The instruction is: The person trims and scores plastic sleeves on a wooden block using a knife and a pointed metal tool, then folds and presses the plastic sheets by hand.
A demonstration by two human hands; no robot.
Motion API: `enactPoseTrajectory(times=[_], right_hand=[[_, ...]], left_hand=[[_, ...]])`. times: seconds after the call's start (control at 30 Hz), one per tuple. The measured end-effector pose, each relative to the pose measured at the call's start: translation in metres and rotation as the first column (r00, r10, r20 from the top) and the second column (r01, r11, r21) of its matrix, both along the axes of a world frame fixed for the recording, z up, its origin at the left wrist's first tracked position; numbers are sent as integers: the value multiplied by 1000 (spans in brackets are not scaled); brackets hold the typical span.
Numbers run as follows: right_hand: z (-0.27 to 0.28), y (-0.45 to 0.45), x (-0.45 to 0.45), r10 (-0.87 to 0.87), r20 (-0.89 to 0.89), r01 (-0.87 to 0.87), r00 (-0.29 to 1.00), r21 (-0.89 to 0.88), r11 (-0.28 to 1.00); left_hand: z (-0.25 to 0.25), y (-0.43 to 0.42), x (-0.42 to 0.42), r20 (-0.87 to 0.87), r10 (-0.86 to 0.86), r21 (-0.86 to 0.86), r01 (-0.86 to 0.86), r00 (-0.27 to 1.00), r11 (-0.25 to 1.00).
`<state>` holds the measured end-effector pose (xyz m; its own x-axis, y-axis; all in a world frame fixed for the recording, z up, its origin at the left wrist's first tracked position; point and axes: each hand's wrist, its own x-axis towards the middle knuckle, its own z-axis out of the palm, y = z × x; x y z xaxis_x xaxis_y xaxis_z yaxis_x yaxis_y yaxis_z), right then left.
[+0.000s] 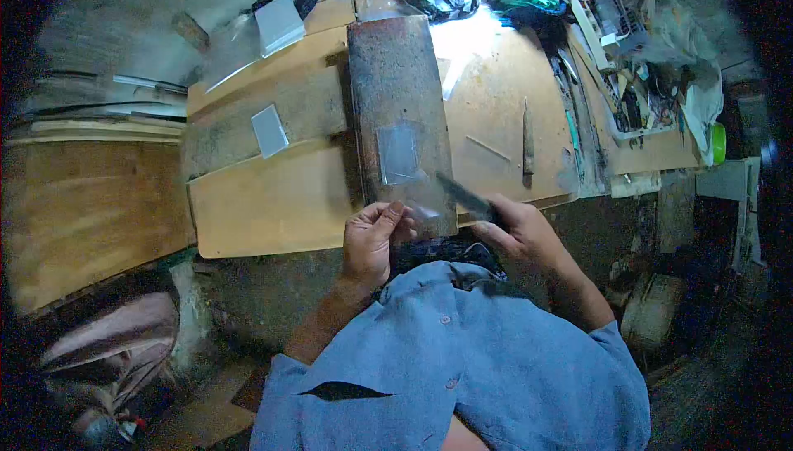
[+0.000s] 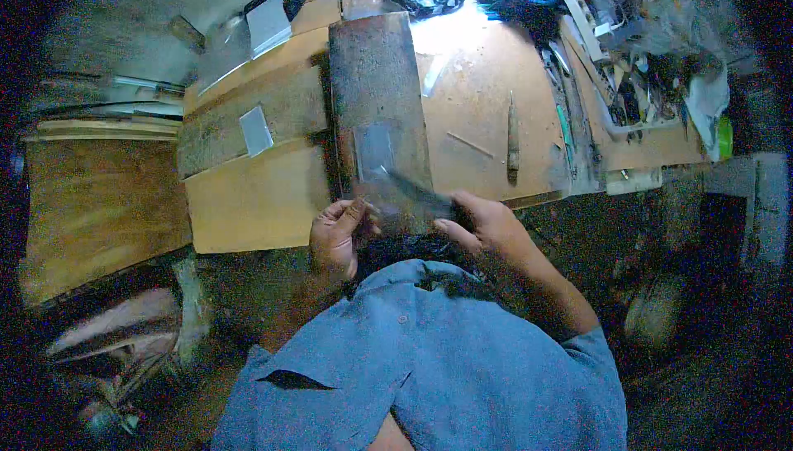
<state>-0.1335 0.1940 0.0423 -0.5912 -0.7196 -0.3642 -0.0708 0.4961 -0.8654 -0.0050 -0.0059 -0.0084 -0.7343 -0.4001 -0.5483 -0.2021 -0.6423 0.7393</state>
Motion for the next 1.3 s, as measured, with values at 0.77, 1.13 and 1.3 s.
enactPoseTrajectory(times=[0.77,1.13,1.3], right_hand=[[-6,-16,-1,156,-169,-131,973,153,980],[-10,-25,-3,253,-270,-213,929,170,962],[-5,-20,-21,346,-323,-267,881,263,927]], left_hand=[[16,12,9,32,-325,-113,327,945,938],[19,2,5,86,-410,-79,416,908,906],[16,-4,10,127,-410,1,413,903,911]])
